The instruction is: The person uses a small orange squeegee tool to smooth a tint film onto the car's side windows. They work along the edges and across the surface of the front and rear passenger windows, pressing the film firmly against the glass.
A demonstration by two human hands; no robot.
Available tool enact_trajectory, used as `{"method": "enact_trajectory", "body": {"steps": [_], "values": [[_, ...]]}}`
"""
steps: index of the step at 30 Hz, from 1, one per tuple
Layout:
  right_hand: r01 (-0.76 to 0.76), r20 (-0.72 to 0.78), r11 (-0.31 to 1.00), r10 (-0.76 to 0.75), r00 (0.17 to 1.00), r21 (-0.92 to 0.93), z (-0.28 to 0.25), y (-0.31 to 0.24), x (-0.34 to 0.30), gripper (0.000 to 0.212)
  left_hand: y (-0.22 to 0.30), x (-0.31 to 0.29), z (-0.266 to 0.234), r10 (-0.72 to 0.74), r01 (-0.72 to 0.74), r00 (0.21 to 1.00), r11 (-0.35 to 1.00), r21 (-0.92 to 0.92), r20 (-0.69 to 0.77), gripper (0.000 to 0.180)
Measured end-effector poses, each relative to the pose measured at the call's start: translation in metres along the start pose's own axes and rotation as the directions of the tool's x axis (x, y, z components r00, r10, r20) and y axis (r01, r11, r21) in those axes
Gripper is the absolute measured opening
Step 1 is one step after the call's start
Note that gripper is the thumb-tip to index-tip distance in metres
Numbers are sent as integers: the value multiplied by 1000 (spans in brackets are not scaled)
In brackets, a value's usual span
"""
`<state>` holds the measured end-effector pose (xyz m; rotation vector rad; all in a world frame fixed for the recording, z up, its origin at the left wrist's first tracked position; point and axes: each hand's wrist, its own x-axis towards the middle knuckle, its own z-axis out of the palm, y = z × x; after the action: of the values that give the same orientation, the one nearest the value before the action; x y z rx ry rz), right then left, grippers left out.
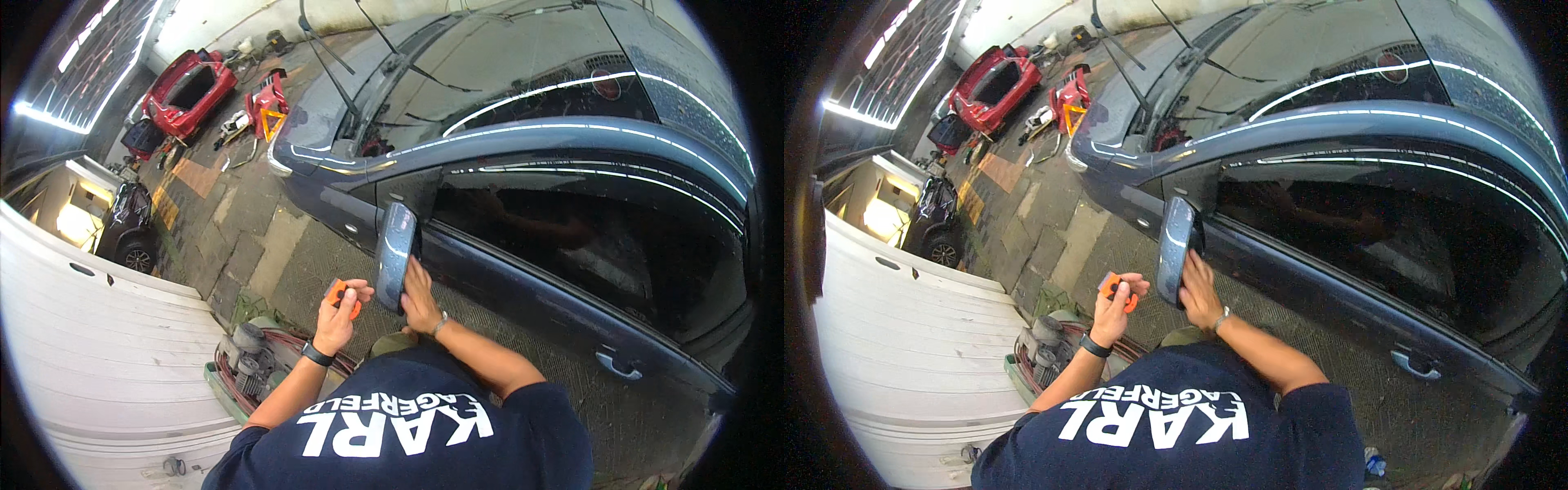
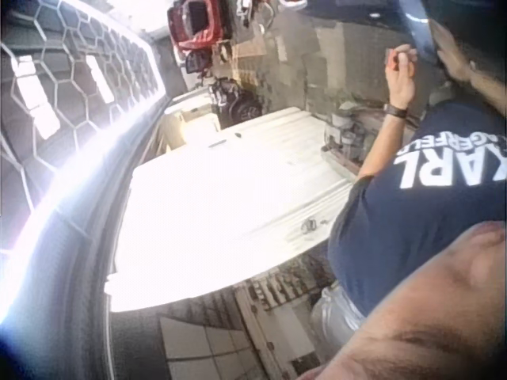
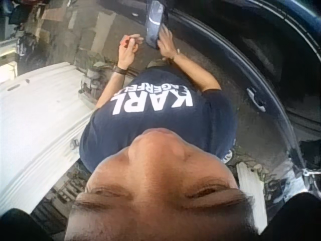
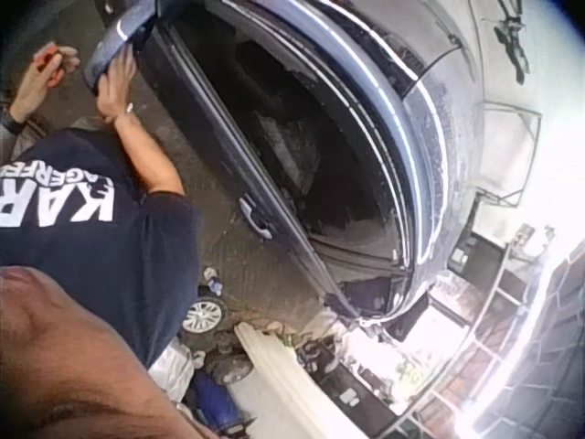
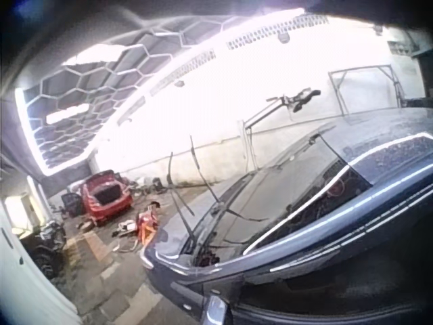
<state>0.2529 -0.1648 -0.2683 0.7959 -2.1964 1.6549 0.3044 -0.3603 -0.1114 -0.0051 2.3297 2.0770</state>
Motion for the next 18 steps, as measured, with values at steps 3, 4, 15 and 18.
{"method": "enact_trajectory", "body": {"steps": [3,4,15,18], "values": [[64,125,995,-54,991,-79,5,12,-42,67,1,14,0,3,-4,997,1000,11,76,35],[71,161,993,-55,985,-93,6,12,-54,66,3,16,-1,12,-12,994,1000,1,105,35],[-362,-106,932,356,928,-34,55,-5,-61,68,24,62,-22,132,-149,898,989,8,420,43],[-533,-135,838,518,845,-120,31,-10,-59,65,28,80,-11,119,-104,852,993,-58,510,45]]}}
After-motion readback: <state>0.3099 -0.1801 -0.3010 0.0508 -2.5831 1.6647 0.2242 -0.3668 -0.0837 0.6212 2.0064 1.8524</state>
